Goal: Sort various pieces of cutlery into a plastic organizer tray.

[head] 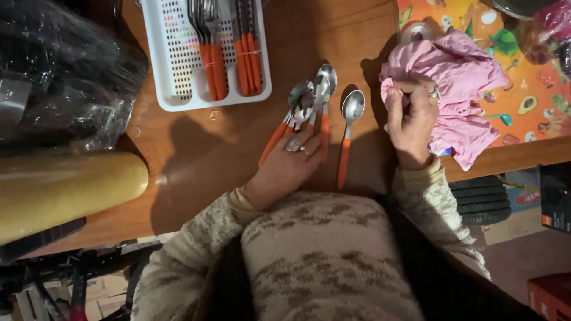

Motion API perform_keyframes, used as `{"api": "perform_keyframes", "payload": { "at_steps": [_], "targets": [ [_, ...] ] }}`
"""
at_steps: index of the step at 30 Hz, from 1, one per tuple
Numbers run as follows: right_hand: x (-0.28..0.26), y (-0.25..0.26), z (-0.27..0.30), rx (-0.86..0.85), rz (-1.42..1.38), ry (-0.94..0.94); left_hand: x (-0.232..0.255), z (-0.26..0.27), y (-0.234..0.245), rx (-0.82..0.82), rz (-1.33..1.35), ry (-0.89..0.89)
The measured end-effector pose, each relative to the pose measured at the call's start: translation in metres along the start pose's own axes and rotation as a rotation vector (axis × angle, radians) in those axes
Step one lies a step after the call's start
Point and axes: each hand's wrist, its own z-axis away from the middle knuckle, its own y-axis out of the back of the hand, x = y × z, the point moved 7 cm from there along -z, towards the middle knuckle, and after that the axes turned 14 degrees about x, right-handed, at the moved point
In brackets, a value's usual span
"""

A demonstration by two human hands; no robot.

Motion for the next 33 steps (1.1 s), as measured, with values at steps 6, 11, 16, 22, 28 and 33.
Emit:
{"api": "perform_keyframes", "payload": {
  "at_steps": [6,11,16,22,28,33],
  "targets": [
    [-0.004,0.000,0.001,-0.015,0.007,0.043,0.010,-0.009,-0.011,-0.013,0.116,-0.059],
    [-0.001,0.000,0.002,-0.012,0.021,0.059,0.004,-0.017,-0.016,-0.011,0.048,0.003],
    [-0.001,-0.002,0.004,-0.033,0.022,0.057,-0.007,-0.010,-0.017,-0.083,0.096,0.094],
    [-0.003,-0.005,0.003,-0.048,0.017,0.045,-0.007,-0.005,-0.019,-0.087,0.050,0.097],
    [-0.001,-0.008,0.002,-0.052,0.015,0.064,0.000,-0.020,-0.031,0.037,0.109,0.100],
    [-0.009,-0.006,-0.003,-0.052,0.137,0.199,0.003,-0.026,-0.024,-0.014,0.211,0.151]
  ]
}}
